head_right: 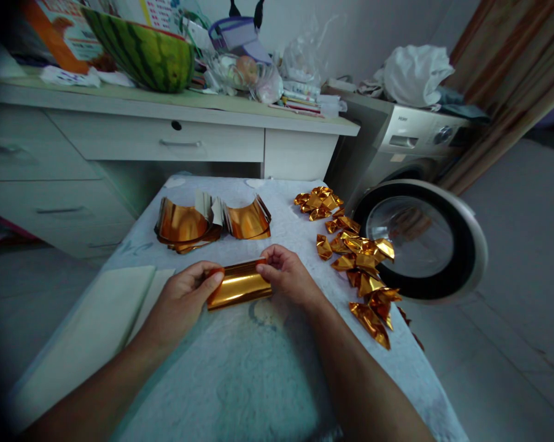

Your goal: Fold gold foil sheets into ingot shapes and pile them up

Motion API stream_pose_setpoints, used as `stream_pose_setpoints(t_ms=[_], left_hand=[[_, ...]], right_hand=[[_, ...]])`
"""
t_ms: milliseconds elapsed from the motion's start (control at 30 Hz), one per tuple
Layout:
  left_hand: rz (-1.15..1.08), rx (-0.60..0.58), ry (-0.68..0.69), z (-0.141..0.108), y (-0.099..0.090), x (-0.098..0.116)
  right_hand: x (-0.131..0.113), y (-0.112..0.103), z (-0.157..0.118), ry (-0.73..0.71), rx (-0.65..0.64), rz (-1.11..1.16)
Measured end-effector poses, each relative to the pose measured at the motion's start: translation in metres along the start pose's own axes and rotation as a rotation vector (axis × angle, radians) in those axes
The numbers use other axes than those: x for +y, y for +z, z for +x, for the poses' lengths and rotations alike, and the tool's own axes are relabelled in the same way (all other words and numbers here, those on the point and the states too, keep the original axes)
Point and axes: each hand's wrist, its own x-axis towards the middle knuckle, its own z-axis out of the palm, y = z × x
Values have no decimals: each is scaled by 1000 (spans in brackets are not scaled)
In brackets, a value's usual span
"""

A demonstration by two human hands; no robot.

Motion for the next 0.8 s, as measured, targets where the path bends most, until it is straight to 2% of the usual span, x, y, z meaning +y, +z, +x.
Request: stream_pose_setpoints(t_ms=[333, 633, 800], left_hand=[[-41, 26, -25, 0, 0, 1], [-281, -35, -94, -3, 2, 9], [-318, -2, -97, -4, 3, 11]], right_hand=[[-3, 0, 0, 12, 63, -17], [-3, -2, 0, -16, 136, -41], [-5, -1, 0, -26, 164, -41]])
